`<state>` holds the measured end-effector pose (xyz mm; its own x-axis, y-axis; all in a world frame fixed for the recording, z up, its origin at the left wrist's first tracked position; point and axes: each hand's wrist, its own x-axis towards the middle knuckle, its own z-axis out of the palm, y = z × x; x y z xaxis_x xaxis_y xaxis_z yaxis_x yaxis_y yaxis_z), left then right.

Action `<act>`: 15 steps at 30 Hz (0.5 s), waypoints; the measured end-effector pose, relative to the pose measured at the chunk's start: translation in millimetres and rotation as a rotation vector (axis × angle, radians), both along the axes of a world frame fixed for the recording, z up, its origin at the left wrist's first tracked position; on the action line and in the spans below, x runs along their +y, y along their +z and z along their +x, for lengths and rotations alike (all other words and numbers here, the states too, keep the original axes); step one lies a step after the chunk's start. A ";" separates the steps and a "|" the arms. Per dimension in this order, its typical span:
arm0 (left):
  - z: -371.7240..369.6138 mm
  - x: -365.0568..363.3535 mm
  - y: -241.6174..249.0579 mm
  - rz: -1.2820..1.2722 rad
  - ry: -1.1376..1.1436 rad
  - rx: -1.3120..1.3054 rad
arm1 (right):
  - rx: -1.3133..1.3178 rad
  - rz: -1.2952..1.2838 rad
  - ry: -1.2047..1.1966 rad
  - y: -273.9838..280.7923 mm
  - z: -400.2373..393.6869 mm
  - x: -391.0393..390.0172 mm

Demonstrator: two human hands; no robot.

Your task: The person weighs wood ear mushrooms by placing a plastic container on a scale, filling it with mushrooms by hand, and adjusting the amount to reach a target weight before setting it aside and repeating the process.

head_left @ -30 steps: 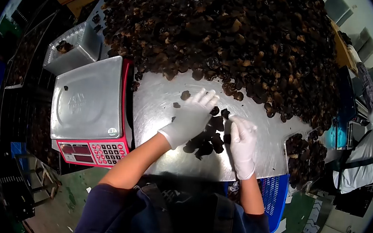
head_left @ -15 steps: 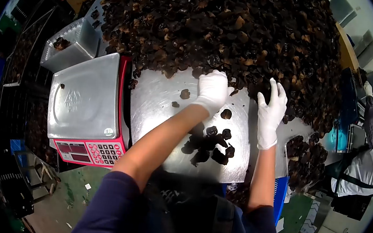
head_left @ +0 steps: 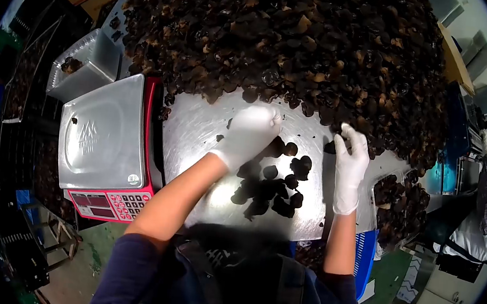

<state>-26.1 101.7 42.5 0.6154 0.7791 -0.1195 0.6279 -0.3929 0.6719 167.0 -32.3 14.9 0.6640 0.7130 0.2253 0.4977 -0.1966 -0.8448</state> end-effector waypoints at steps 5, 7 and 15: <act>64.6 22.0 -38.0 0.571 -0.046 0.191 | -0.819 -0.294 0.001 -1.8 15.4 47.3; 73.1 28.3 -47.6 0.558 -0.062 0.253 | -0.696 -0.291 0.048 -22.2 29.8 52.1; -3.9 2.7 -20.2 0.455 -0.047 -0.166 | -0.278 0.042 0.098 -11.2 -10.3 -8.2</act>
<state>-29.9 104.4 22.3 0.6333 0.7001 0.3299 0.5010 -0.6958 0.5147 156.7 -40.5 3.7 0.5012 0.7567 0.4197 0.7261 -0.1039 -0.6797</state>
